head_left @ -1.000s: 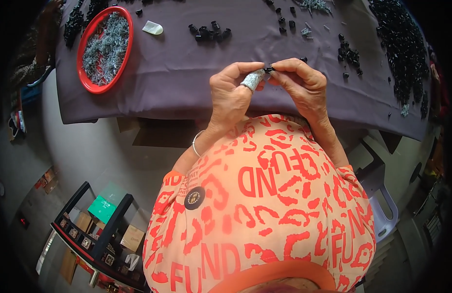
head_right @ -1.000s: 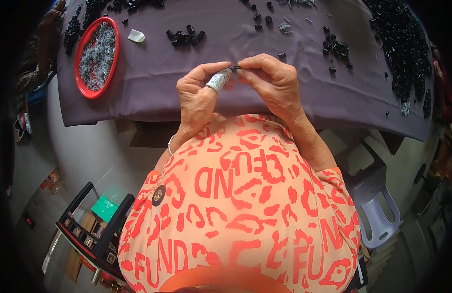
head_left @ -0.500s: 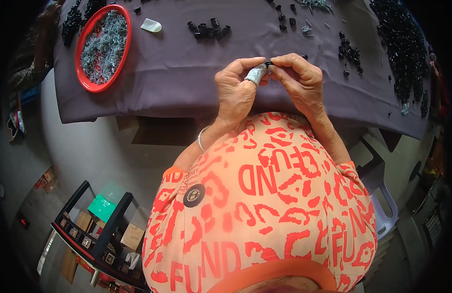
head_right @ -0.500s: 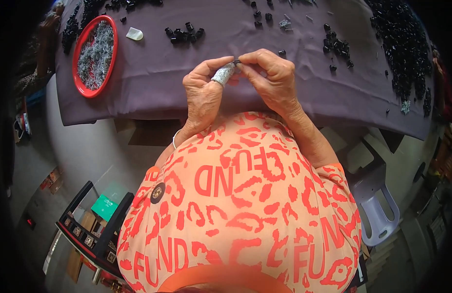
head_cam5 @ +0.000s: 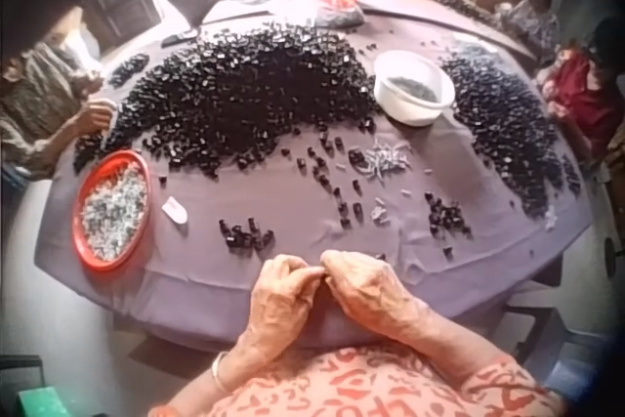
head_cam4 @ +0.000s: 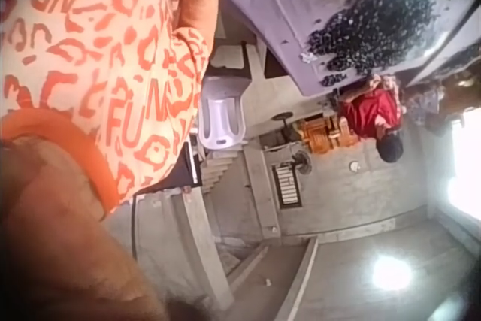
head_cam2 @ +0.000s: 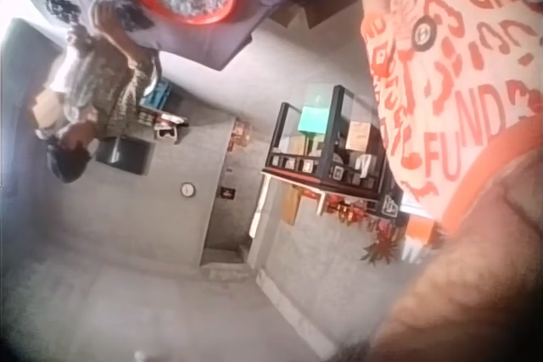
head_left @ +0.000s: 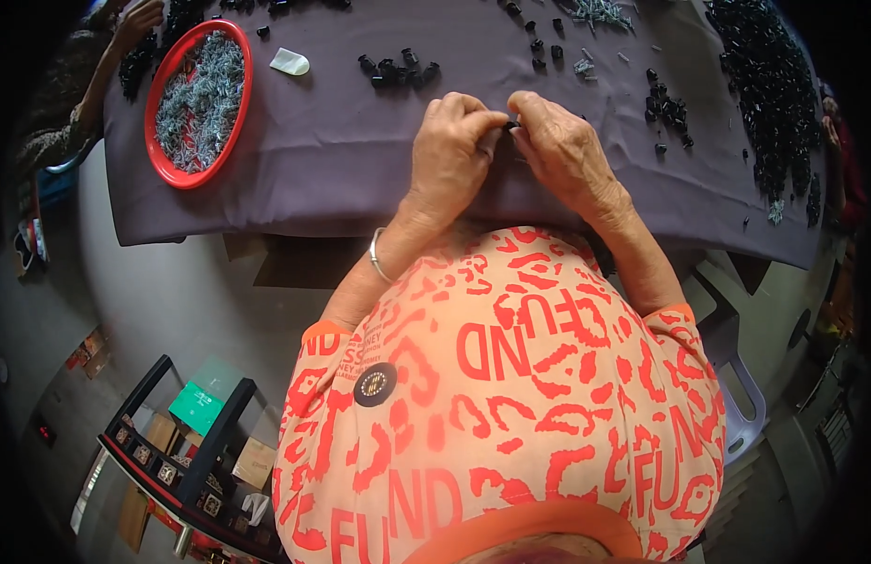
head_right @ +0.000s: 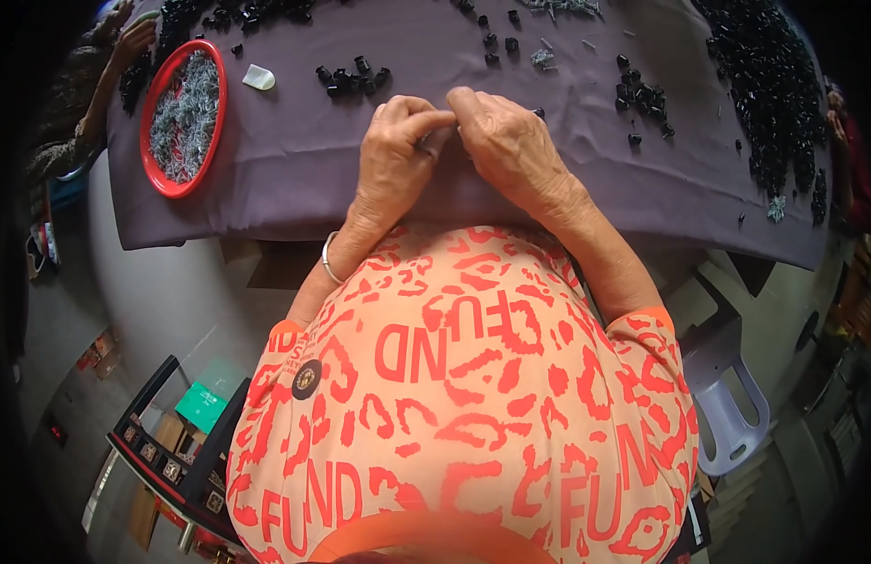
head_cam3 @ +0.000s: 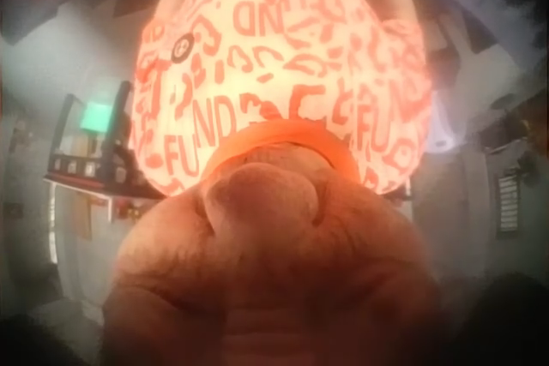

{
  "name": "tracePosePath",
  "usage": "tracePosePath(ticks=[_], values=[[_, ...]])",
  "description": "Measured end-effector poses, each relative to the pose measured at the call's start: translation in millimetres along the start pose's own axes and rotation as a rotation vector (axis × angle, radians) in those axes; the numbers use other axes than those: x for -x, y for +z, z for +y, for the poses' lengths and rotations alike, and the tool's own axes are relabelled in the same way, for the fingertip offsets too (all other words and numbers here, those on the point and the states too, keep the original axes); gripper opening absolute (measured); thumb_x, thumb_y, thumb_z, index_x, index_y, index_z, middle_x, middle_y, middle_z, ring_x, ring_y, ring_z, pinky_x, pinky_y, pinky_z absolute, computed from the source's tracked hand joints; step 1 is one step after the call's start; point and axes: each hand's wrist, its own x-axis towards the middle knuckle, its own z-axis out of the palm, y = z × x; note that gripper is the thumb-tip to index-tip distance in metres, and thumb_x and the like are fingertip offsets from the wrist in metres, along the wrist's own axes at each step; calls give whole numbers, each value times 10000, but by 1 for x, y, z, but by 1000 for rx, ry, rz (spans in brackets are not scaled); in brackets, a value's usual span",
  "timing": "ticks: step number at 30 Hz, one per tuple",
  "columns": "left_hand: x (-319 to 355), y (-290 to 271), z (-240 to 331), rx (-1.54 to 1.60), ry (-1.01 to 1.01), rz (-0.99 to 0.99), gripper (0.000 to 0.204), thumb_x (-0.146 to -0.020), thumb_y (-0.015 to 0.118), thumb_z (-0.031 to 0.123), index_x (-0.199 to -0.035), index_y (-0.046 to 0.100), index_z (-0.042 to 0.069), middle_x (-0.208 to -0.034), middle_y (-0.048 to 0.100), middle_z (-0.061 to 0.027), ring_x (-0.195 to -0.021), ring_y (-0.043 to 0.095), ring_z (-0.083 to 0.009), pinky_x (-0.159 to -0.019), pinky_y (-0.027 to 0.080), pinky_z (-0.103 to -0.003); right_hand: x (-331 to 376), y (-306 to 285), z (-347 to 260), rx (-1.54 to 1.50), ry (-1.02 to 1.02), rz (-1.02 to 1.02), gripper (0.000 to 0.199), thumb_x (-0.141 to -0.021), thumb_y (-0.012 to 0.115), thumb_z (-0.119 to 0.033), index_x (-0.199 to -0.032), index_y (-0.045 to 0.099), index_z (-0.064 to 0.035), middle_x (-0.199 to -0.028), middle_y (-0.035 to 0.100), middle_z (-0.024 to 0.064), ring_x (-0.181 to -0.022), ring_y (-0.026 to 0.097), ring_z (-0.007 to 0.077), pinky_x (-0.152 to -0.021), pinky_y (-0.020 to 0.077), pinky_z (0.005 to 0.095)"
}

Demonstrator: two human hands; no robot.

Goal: The person assembles small components by picking up plastic pieces and inserting metal springs into them by hand.

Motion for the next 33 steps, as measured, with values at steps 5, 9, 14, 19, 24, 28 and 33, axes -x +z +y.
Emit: tracePosePath(ticks=[5,9,14,19,24,28,33], values=[[-13,-18,8,742,-613,-456,228,-918,544,144,-1057,625,-17,-906,671,-68,-713,641,-110,-534,493,-218,-3,-6,-3,-7,77,-77,316,-772,617,11,-1044,466,-39,-817,584,151,-758,611,331,-628,488,396],[-20,-15,2,890,-702,-468,238,-877,611,163,-1025,635,-22,-841,678,-72,-688,655,-112,-501,481,-191,1,-2,-4,-52,99,-36,329,-769,614,26,-1056,470,-43,-816,586,151,-747,614,327,-618,487,390],[-24,-17,6,800,-773,-489,230,-868,623,177,-1011,654,0,-847,681,-62,-696,650,-108,-521,485,-207,6,-3,1,-206,94,15,389,-776,615,25,-1135,481,-41,-829,603,137,-740,629,303,-637,504,357],[-17,-15,10,817,-701,-478,280,-879,594,186,-1097,650,21,-840,678,-55,-704,624,-91,-579,501,-225,2,-12,-1,-297,132,84,359,-793,623,8,-1134,517,-30,-948,616,147,-833,634,281,-716,513,339],[-7,-10,0,803,-519,-404,199,-873,566,124,-970,666,-18,-739,647,-38,-652,602,-79,-539,493,-219,-26,4,-22,-237,-7,134,332,-822,634,-184,-1116,568,-43,-1072,608,148,-1041,568,319,-900,451,395],[4,-1,-13,493,-159,-263,155,-824,591,106,-839,599,-48,-692,630,-124,-659,630,-170,-554,483,-308,-32,32,-17,-353,21,88,381,-871,566,-321,-1159,568,-71,-1129,599,137,-1114,536,311,-966,403,406],[2,-6,-9,503,-295,-279,210,-818,599,116,-967,578,-30,-819,648,-174,-791,649,-280,-655,491,-363,-33,35,-21,-301,75,39,487,-897,469,-468,-1230,541,-119,-1202,583,100,-1196,493,288,-1006,364,439]])
